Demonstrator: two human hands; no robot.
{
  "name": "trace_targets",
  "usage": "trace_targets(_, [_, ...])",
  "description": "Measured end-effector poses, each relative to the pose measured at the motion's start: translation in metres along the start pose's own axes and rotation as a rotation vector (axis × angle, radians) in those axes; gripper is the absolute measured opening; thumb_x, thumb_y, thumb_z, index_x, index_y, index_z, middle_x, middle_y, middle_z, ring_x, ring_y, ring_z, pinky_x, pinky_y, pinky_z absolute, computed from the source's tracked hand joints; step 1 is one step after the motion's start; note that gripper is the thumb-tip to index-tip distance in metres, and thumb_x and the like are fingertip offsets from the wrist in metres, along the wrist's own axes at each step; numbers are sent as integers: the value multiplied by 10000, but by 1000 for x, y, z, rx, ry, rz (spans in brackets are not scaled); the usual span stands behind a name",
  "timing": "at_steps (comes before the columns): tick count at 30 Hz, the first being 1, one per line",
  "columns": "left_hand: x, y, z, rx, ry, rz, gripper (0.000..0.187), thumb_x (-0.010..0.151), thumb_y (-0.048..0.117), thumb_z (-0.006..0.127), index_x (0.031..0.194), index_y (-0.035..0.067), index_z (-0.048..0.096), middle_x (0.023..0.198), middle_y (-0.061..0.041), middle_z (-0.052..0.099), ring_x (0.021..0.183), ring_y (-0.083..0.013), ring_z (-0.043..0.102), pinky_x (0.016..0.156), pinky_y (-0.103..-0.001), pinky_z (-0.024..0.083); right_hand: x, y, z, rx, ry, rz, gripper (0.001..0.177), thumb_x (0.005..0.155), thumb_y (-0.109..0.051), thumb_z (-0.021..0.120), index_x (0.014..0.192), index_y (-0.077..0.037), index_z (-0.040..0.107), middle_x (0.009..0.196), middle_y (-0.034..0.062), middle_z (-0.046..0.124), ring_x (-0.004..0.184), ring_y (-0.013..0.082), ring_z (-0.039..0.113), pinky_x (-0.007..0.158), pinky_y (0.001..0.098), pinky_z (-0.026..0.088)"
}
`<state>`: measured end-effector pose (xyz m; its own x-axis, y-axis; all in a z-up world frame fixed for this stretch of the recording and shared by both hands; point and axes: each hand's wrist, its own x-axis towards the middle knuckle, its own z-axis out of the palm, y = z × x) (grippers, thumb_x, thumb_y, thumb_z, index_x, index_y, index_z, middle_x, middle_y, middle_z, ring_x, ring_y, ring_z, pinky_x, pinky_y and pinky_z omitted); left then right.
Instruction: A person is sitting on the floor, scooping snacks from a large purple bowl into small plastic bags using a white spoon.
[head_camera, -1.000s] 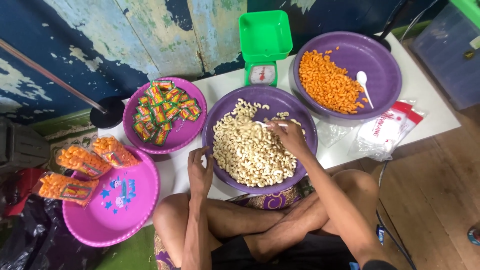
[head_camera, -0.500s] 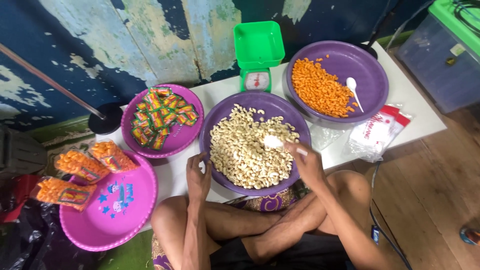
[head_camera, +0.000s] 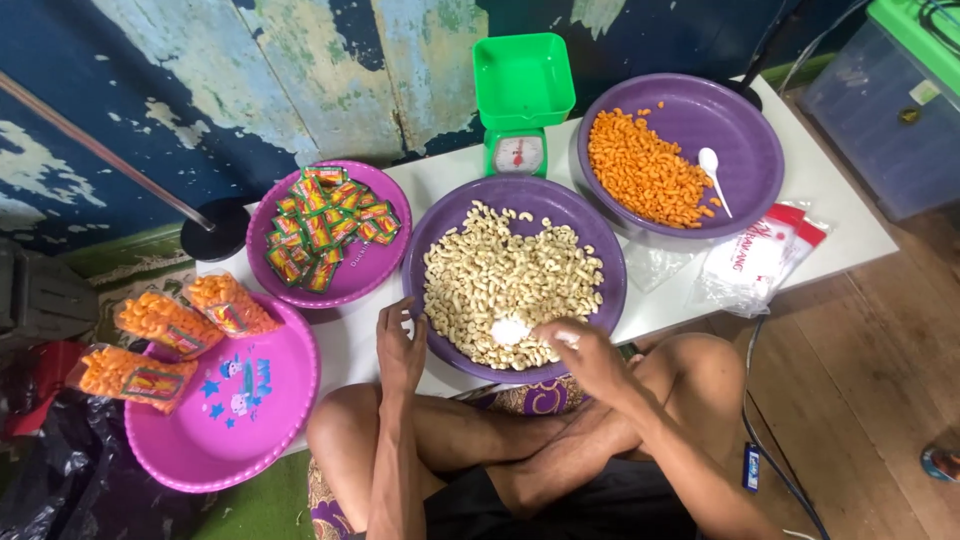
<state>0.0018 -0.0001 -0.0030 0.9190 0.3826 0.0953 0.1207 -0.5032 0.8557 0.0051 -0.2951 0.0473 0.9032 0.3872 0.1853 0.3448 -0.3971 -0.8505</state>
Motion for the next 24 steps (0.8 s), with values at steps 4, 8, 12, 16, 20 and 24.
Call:
trace_targets(4, [-3,7,-3,23,-26,21,354,915,77,645,1268,100,657,1186,-135,604,1121,-339,659,877,-378,611,-16,3,13,-32,-177,-3,241,959,18,602,1115,-110,732,995,122,742,995,239,718,843,346,616])
trace_targets(8, [-5,8,-6,18,-29,11,341,917,93,644,1257,106,666,1186,-138,613,1134,-341,651,883,-381,613,-6,41,17,-150,-134,-93,270,951,52,589,1110,-113,733,988,124,735,977,256,718,829,352,611])
trace_targets(12, [-4,6,-5,28,-23,23,316,922,122,657,1236,115,690,1168,-133,634,1123,-333,658,865,-367,618,5,44,3,-104,51,6,278,957,31,603,1144,-127,734,980,99,733,950,216,725,780,304,611])
trace_targets(16, [-5,5,-3,26,-31,31,303,919,100,637,1216,120,696,1153,-126,635,1124,-331,653,881,-364,611,5,55,-4,-62,179,227,166,958,-152,691,1062,-150,821,957,94,790,938,272,727,860,388,567])
trace_targets(20, [-5,-2,-2,99,-7,120,282,909,93,667,1181,149,718,1108,-95,640,1095,-313,656,868,-355,603,-6,58,-22,47,120,309,253,874,-307,802,1040,-120,843,929,176,737,938,326,686,879,442,536])
trace_targets(24, [2,-4,5,150,21,244,290,879,39,678,1149,127,740,1027,-123,664,991,-353,657,829,-394,599,-6,86,-74,62,402,371,302,897,-239,774,1054,17,746,983,237,722,1008,363,653,914,496,489])
